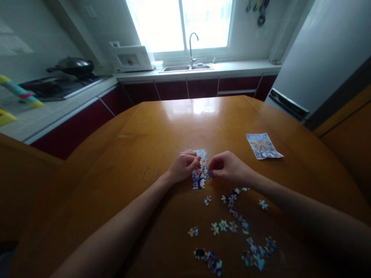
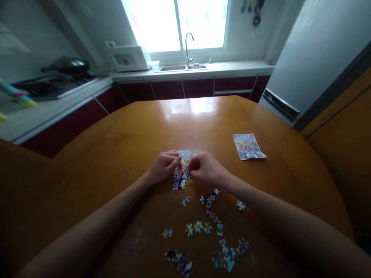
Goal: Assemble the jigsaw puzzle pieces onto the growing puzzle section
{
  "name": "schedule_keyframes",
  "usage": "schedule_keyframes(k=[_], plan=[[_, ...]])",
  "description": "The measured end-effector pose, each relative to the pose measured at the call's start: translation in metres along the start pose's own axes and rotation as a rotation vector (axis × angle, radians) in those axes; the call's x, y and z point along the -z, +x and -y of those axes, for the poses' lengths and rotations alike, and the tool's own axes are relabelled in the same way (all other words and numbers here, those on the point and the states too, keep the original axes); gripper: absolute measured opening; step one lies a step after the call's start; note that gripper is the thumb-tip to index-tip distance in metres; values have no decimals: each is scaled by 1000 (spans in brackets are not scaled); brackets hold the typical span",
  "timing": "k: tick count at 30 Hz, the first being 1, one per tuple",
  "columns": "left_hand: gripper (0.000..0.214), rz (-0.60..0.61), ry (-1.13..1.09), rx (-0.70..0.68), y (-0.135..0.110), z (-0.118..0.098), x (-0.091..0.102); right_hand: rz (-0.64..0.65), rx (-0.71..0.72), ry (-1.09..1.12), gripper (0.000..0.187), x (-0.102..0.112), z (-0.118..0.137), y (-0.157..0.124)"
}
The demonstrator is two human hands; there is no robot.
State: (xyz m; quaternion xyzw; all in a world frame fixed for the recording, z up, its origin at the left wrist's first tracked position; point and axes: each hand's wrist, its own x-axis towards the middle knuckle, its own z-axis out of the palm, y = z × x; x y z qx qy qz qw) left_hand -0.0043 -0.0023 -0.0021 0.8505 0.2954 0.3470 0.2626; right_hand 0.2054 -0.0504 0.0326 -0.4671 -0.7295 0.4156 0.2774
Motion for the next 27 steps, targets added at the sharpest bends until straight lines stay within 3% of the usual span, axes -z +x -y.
schedule_keyframes(k=[5, 14, 27], plan=[[53, 28, -19, -14, 0, -2, 0, 36, -75, -32, 15, -4, -2, -3], [54, 28, -1, -3, 2, -4, 1, 72, -73, -110, 15, -14, 1, -7], [54, 31, -11, 11, 1, -4, 1, 5, -63, -217, 9, -20, -3, -9]])
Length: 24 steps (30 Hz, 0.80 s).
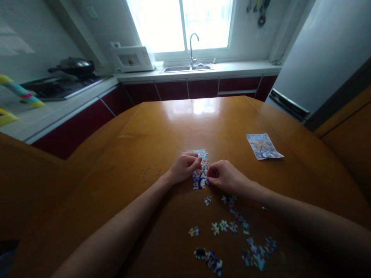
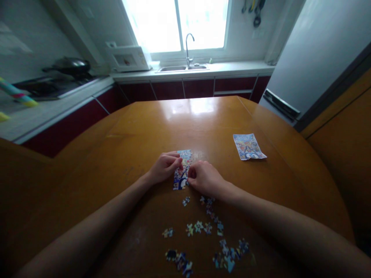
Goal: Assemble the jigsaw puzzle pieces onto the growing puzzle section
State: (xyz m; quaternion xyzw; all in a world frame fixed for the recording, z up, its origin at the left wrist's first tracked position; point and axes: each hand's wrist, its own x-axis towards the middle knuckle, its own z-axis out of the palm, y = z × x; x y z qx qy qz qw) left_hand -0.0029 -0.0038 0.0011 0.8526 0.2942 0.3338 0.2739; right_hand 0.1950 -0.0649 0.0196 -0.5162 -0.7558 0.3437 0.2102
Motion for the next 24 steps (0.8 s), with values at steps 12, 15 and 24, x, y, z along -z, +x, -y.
schedule_keyframes(k=[12, 15, 24], plan=[[51, 19, -19, 12, 0, 2, 0, -10, 47, 2, 9, -2, -6, 1], [52, 14, -34, 9, 0, 0, 0, -7, 48, 12, 9, -1, -4, 1], [36, 218, -112, -104, 0, -7, 5, -19, -11, 9, 6, 10, -9, 7]])
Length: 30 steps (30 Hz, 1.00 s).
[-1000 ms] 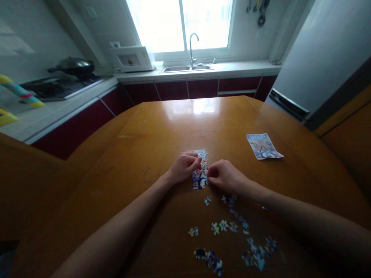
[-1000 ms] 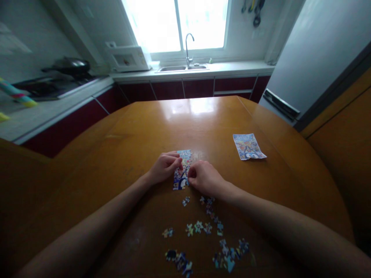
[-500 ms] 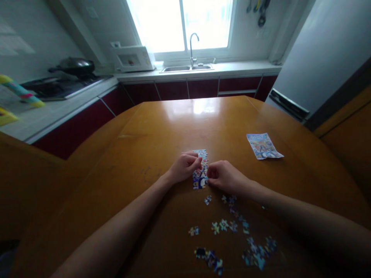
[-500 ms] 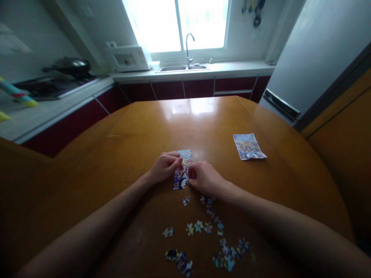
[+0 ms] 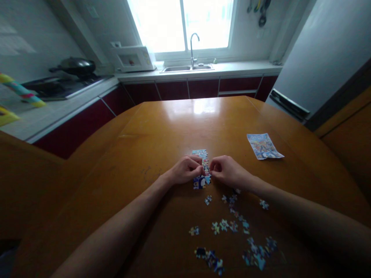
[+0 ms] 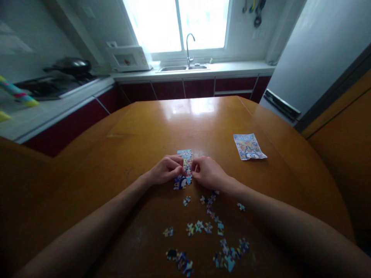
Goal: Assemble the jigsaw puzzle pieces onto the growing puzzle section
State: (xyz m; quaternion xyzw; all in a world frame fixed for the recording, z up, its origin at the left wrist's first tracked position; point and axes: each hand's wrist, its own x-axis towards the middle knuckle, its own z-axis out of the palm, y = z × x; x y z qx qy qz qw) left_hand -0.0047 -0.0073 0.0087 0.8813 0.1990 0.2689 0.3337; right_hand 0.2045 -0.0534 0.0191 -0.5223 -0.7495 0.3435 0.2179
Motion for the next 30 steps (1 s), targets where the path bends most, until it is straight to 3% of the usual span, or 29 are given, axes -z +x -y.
schedule_keyframes(k=[8, 22, 30], plan=[[38, 112, 18, -38, 3, -6, 0, 60, -13, -82, 11, 1, -3, 2], [42, 137, 54, -16, 3, -4, -1, 33, -45, -160, 12, 1, 1, 1], [43, 157, 24, -58, 4, -7, 0, 101, -36, -137, 15, 4, 1, 0]])
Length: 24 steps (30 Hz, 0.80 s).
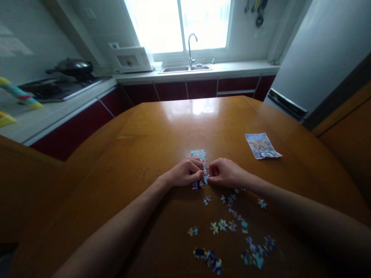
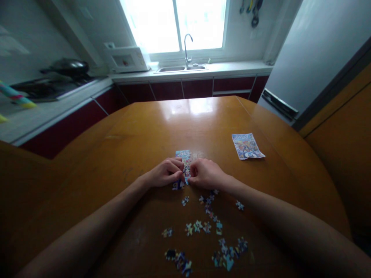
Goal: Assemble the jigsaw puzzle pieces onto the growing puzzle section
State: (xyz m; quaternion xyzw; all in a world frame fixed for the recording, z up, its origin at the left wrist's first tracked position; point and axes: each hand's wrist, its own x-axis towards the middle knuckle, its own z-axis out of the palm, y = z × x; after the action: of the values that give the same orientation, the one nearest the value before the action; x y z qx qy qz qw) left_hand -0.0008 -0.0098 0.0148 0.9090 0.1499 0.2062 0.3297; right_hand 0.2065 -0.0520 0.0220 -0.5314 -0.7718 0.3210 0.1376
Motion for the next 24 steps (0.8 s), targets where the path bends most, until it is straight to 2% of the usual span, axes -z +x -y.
schedule_keyframes(k=[4, 10, 16, 18, 21, 24], plan=[[43, 22, 22, 19, 1, -1, 0, -4, -25, -28, 14, 0, 1, -1], [43, -60, -56, 28, 1, -1, 2, 64, 19, 107, 22, 3, -8, 7], [42, 23, -7, 27, 0, 1, 1, 42, -7, 58, 16, 0, -7, 4], [42, 15, -7, 19, 0, 1, 0, 27, -4, 66, 16, -1, -7, 4], [43, -87, -46, 23, -2, 4, -1, -53, 22, 158, 19, -1, -10, 10], [46, -232, -34, 76, -4, 9, -1, -277, 45, 255, 21, 1, -21, 21]])
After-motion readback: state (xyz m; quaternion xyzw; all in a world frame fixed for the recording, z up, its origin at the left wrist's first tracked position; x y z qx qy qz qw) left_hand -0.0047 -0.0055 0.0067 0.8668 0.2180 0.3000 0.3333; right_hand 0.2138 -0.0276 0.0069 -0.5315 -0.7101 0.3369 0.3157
